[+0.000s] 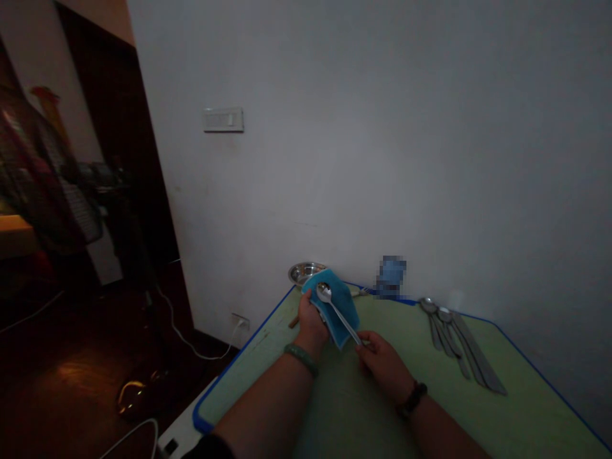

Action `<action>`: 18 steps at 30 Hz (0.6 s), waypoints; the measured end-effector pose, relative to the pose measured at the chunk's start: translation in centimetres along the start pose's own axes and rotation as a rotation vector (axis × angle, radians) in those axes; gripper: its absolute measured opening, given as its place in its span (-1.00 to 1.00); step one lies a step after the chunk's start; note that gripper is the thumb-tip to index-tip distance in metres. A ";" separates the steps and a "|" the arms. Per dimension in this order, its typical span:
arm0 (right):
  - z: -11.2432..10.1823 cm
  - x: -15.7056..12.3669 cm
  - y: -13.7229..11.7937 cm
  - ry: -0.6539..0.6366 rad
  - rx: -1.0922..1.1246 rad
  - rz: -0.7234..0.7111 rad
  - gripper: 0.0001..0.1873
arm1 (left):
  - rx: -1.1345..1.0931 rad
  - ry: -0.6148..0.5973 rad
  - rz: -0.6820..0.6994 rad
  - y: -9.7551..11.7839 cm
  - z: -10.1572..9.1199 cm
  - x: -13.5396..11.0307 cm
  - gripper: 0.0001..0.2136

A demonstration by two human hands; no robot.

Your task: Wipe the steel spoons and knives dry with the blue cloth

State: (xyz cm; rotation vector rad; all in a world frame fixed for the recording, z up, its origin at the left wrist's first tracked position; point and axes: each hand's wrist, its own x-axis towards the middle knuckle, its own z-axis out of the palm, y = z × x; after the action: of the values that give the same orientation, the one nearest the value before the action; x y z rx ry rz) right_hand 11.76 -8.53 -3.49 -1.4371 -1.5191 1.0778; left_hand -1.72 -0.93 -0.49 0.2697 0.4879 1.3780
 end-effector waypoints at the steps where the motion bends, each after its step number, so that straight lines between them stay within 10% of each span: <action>1: 0.0 0.0 -0.1 0.005 -0.008 0.002 -0.70 | -0.007 -0.001 0.014 0.0 0.0 0.0 -0.55; 18: -0.1 0.0 -0.2 0.012 -0.018 0.010 -0.69 | -0.006 0.026 0.046 0.4 0.4 -0.1 -0.52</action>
State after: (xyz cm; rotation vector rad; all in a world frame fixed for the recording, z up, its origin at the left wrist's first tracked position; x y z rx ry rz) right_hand 11.79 -8.55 -3.26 -1.4627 -1.5187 1.0622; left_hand -1.94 -0.92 0.06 0.2600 0.5015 1.4288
